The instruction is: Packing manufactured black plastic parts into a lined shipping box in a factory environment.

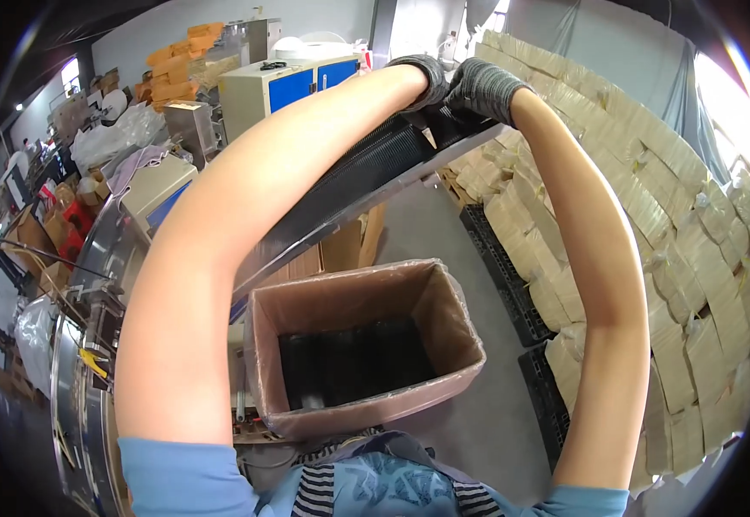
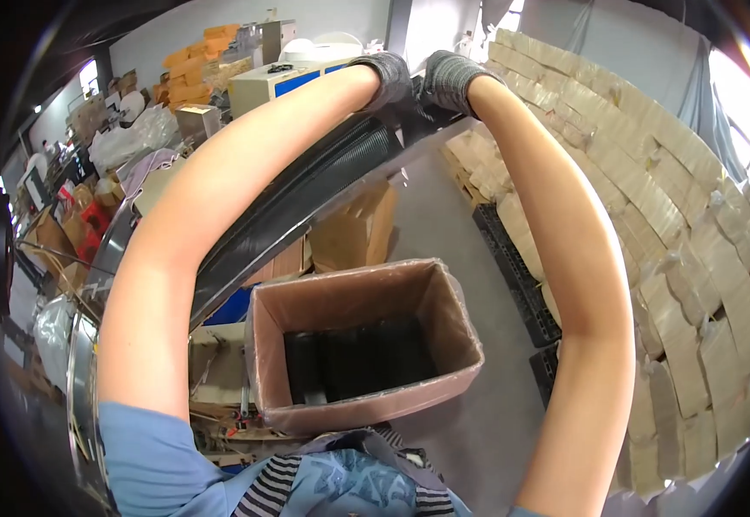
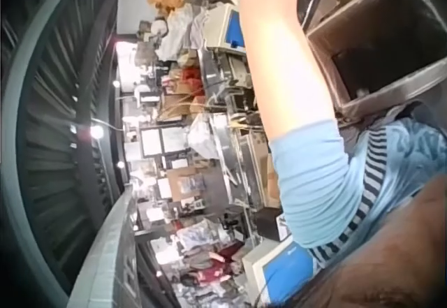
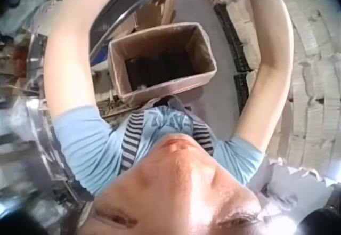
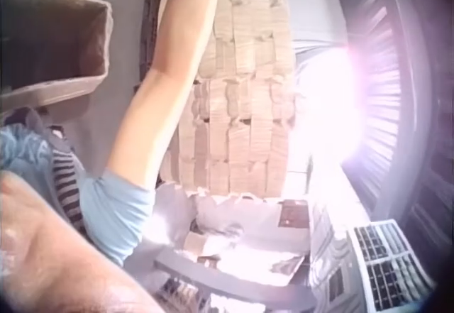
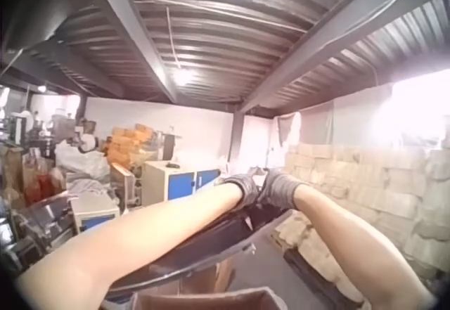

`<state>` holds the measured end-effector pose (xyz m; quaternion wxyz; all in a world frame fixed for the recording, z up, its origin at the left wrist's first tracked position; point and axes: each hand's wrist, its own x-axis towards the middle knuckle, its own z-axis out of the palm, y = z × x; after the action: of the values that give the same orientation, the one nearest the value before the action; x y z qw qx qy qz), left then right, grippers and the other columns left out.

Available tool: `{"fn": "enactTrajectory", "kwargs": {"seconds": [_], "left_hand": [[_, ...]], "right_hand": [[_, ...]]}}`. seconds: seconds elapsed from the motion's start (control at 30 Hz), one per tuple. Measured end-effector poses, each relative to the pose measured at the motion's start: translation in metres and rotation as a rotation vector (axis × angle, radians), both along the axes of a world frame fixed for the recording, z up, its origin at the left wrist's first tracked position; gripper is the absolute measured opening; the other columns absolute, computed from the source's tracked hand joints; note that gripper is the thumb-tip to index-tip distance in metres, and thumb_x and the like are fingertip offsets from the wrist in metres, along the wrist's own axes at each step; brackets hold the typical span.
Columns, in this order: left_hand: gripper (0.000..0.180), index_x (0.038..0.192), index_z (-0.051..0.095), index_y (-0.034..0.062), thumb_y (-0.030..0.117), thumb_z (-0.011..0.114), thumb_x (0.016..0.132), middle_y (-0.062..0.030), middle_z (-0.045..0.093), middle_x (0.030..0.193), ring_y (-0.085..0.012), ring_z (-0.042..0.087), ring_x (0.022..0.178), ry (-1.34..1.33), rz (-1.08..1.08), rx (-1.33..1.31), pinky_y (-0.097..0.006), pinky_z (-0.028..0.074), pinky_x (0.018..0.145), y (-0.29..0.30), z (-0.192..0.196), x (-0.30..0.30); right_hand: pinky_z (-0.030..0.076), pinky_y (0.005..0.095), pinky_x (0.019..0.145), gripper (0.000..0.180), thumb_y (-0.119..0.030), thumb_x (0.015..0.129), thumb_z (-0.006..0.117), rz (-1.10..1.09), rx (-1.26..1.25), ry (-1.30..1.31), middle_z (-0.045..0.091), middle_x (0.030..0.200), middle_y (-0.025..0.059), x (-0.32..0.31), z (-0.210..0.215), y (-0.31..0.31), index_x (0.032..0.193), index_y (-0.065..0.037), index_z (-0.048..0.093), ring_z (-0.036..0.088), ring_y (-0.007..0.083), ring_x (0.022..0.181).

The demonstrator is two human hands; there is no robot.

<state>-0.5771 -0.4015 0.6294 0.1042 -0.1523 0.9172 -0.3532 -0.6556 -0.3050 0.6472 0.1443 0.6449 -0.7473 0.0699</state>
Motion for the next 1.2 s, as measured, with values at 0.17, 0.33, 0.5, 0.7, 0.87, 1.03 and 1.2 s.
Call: {"fn": "enactTrajectory", "kwargs": {"seconds": [0.17, 0.33, 0.5, 0.7, 0.87, 1.03, 1.2], "left_hand": [[0.033, 0.100, 0.065, 0.0064, 0.022, 0.061, 0.071, -0.0155, 0.065, 0.095, -0.0263, 0.064, 0.083, 0.333, 0.072, 0.096, -0.034, 0.051, 0.077, -0.003, -0.008, 0.016], [0.027, 0.086, 0.068, 0.0036, 0.028, 0.064, 0.077, -0.0189, 0.064, 0.082, -0.0311, 0.063, 0.082, 0.923, -0.012, 0.314, -0.037, 0.049, 0.075, 0.004, -0.050, 0.062], [0.027, 0.114, 0.052, 0.0050, 0.014, 0.044, 0.090, -0.0166, 0.057, 0.104, -0.0290, 0.056, 0.098, 0.898, -0.928, -0.030, -0.041, 0.046, 0.083, 0.016, -0.114, 0.085], [0.024, 0.104, 0.058, 0.0050, 0.017, 0.057, 0.083, -0.0145, 0.058, 0.095, -0.0300, 0.056, 0.086, 1.190, -0.712, 0.445, -0.038, 0.046, 0.075, 0.072, -0.141, 0.152], [0.027, 0.098, 0.061, 0.0059, 0.014, 0.063, 0.073, -0.0078, 0.059, 0.102, -0.0286, 0.056, 0.095, 0.843, -0.777, 0.676, -0.044, 0.043, 0.085, 0.122, -0.279, 0.138], [0.048, 0.119, 0.052, 0.0040, 0.029, 0.061, 0.078, -0.0161, 0.052, 0.121, -0.0351, 0.046, 0.113, 0.618, -0.110, 0.916, -0.045, 0.035, 0.098, 0.082, -0.539, 0.075], [0.060, 0.125, 0.044, 0.0032, 0.034, 0.060, 0.077, -0.0185, 0.048, 0.125, -0.0373, 0.042, 0.118, 0.430, 0.091, 1.150, -0.044, 0.034, 0.100, 0.046, -0.700, -0.043]], "right_hand": [[0.047, 0.0315, 0.060, 0.020, -0.011, 0.070, 0.060, 0.145, 0.173, -0.155, 0.061, 0.064, 0.0123, -0.005, -0.004, -0.004, 0.085, -0.001, 0.067, 0.050, 0.0194, 0.053], [0.047, 0.0324, 0.054, 0.020, -0.014, 0.066, 0.063, 0.008, 0.100, -0.014, 0.058, 0.059, 0.0125, 0.003, -0.011, -0.016, 0.080, 0.000, 0.067, 0.054, 0.0209, 0.053], [0.048, 0.0350, 0.058, 0.019, -0.023, 0.068, 0.058, 0.259, 0.333, 1.021, 0.064, 0.069, 0.0160, -0.040, -0.017, -0.046, 0.072, -0.009, 0.070, 0.060, 0.0281, 0.058], [0.049, 0.0351, 0.059, 0.018, -0.020, 0.071, 0.061, 0.267, -0.045, 0.230, 0.064, 0.071, 0.0133, -0.080, -0.146, 0.098, 0.080, -0.006, 0.068, 0.059, 0.0254, 0.059], [0.049, 0.0352, 0.057, 0.019, -0.020, 0.075, 0.063, 0.401, -0.555, -0.210, 0.062, 0.071, 0.0121, -0.004, -0.212, 0.106, 0.086, -0.005, 0.065, 0.058, 0.0240, 0.059], [0.049, 0.0377, 0.081, 0.031, -0.022, 0.082, 0.054, 0.011, 0.526, -0.537, 0.064, 0.097, 0.0133, -0.064, -0.412, 0.122, 0.105, -0.003, 0.059, 0.058, 0.0263, 0.100], [0.040, 0.0375, 0.094, 0.036, -0.024, 0.082, 0.049, -0.005, 0.885, -0.545, 0.057, 0.114, 0.0167, -0.058, -0.477, 0.083, 0.112, -0.008, 0.061, 0.050, 0.0282, 0.113]]}}
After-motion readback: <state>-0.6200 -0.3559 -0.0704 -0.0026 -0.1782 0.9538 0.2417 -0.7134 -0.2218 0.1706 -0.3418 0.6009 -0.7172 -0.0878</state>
